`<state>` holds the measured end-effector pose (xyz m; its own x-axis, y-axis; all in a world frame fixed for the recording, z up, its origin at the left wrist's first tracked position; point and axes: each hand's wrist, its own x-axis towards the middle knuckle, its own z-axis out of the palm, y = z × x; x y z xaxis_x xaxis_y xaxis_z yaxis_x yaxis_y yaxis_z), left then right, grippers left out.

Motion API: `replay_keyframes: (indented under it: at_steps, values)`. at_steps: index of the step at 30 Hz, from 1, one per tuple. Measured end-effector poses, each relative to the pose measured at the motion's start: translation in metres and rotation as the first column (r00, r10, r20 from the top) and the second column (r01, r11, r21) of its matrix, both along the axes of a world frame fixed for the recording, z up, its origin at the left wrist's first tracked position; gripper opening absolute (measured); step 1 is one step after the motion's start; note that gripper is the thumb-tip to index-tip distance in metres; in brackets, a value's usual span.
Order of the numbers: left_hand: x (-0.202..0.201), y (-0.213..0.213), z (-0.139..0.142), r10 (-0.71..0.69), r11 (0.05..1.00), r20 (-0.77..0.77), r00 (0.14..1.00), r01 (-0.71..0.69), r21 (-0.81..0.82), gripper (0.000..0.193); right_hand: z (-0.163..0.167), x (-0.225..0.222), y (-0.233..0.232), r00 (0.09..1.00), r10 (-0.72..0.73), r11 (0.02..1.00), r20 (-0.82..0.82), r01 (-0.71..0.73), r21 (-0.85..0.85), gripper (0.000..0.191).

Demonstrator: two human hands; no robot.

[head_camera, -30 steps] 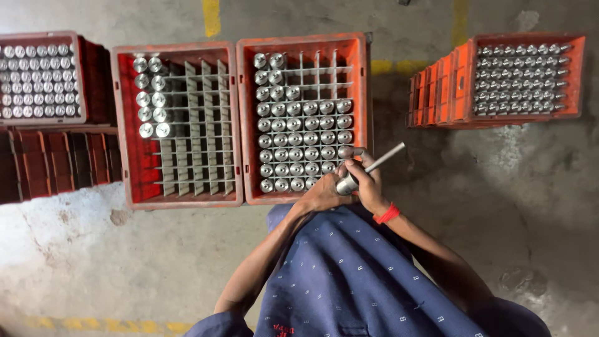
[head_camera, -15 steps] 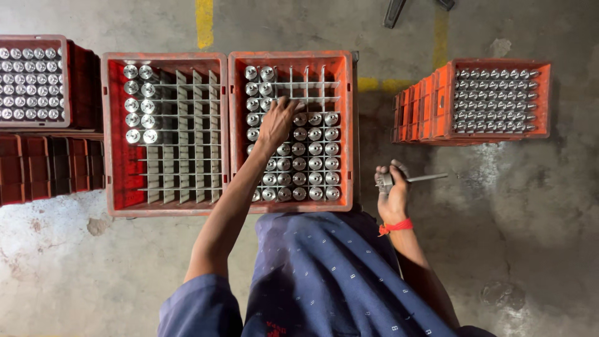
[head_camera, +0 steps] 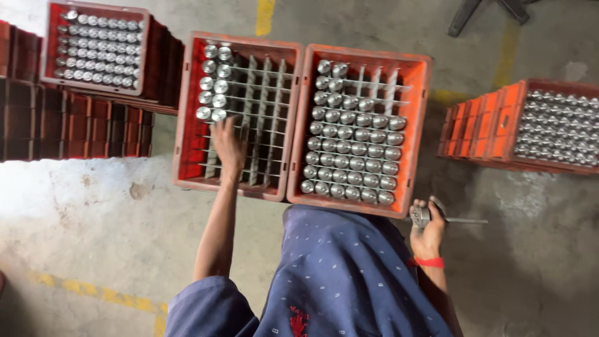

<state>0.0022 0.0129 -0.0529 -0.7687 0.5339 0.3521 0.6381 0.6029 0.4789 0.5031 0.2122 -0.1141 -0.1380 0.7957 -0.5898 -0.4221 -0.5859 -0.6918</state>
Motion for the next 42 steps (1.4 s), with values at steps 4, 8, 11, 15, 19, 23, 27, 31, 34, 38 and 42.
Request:
replay_keyframes:
  at_steps: [4,8,11,15,19,23,27,31,34,38,42]
  values:
    - [-0.046,-0.030,-0.011,0.071,0.989,-0.129,0.989,-0.087,-0.123,0.051,-0.005,-0.018,-0.012,0.999,0.044,0.999,-0.003,-0.044,0.026,0.014]
    - [-0.066,-0.018,-0.010,0.015,0.976,-0.084,0.996,-0.033,-0.216,0.043,-0.008,-0.052,-0.022,0.991,0.127,0.990,-0.040,-0.124,0.060,0.013]
    - [-0.068,-0.024,0.002,-0.093,0.959,-0.036,0.995,0.080,-0.271,0.039,-0.006,-0.062,-0.028,0.989,0.127,0.990,-0.076,-0.121,0.079,0.012]
    - [-0.047,-0.057,0.041,-0.107,0.974,-0.010,0.994,0.107,0.201,0.042,-0.002,-0.055,-0.037,0.985,0.171,0.984,0.007,-0.171,0.048,0.013]
    - [0.003,-0.041,0.038,-0.277,0.669,0.423,0.863,-0.143,0.730,0.040,-0.002,-0.070,-0.045,0.972,0.228,0.972,0.055,-0.231,0.045,0.018]
    - [0.096,0.013,0.002,-0.319,0.884,0.880,0.352,-0.225,0.410,0.019,0.015,-0.118,-0.048,0.939,0.342,0.936,0.039,-0.344,0.067,0.017]
    - [0.188,0.025,0.000,-0.310,0.949,0.766,0.564,0.234,0.212,0.035,0.054,-0.156,-0.047,0.924,0.381,0.920,0.017,-0.381,0.091,0.015]
    - [0.234,0.032,0.013,-0.391,0.884,0.792,0.468,0.430,0.183,0.042,0.089,-0.166,-0.044,0.892,0.452,0.873,0.010,-0.445,0.201,0.013]
    - [0.240,0.046,0.014,-0.428,0.811,0.863,0.268,0.535,0.237,0.036,0.102,-0.158,-0.044,0.869,0.489,0.829,0.074,-0.489,0.270,0.014]
    - [0.242,0.068,0.007,-0.414,0.736,0.891,0.186,0.645,0.207,0.037,0.099,-0.138,-0.038,0.796,0.586,0.708,0.153,-0.594,0.382,0.015]
    - [0.243,0.082,0.006,-0.423,0.681,0.905,-0.051,0.641,0.354,0.046,0.070,-0.123,-0.009,0.801,0.598,0.783,-0.001,-0.584,0.216,0.019]
